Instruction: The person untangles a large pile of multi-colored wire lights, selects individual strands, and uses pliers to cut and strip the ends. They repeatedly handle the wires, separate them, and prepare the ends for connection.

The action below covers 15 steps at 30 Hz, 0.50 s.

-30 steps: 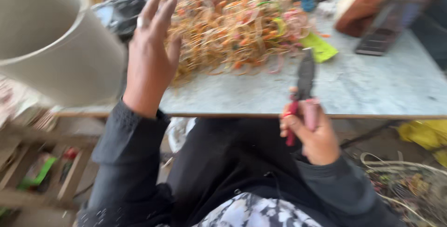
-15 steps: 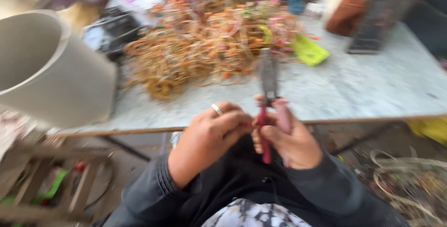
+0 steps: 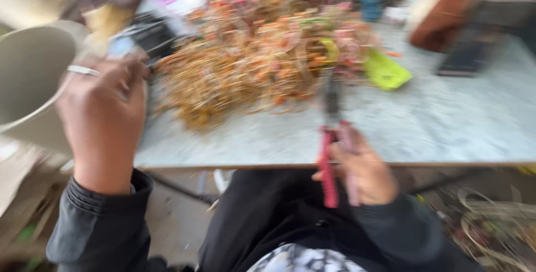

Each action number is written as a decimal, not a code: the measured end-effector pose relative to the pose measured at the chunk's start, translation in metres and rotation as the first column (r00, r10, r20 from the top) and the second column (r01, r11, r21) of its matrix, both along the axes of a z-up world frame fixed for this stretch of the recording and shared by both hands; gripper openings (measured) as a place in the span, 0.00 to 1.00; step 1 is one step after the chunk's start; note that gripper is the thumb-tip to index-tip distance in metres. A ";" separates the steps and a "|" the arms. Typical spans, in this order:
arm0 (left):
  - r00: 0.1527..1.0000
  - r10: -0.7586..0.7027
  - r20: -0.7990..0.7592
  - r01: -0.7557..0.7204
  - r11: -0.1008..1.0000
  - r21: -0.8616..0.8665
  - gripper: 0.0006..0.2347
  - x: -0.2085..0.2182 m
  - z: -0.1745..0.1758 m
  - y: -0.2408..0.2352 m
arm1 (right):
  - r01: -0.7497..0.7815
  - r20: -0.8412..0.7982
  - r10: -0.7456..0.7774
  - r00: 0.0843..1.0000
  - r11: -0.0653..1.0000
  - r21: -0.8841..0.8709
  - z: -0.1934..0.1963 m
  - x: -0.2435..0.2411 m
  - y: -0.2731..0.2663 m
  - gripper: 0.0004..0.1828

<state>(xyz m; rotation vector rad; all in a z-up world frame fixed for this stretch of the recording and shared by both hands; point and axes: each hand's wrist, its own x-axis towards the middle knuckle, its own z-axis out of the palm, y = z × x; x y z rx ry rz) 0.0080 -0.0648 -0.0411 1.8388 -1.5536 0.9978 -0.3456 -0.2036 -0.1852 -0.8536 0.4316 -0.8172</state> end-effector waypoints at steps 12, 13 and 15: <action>0.960 0.233 -0.156 -0.129 0.862 0.491 0.13 0.034 -0.062 -0.111 | -0.153 -0.030 0.154 0.988 0.988 0.034 0.018 -0.014 -0.005 0.25; 0.934 0.209 -0.290 -0.033 0.858 0.512 0.12 0.037 -0.060 -0.115 | -0.162 -0.031 0.163 0.986 0.986 0.033 0.021 -0.011 -0.005 0.25; 0.837 0.272 -0.475 0.054 0.822 0.566 0.11 0.047 -0.059 -0.118 | -0.273 0.029 0.271 0.962 0.961 0.050 0.027 -0.011 -0.007 0.25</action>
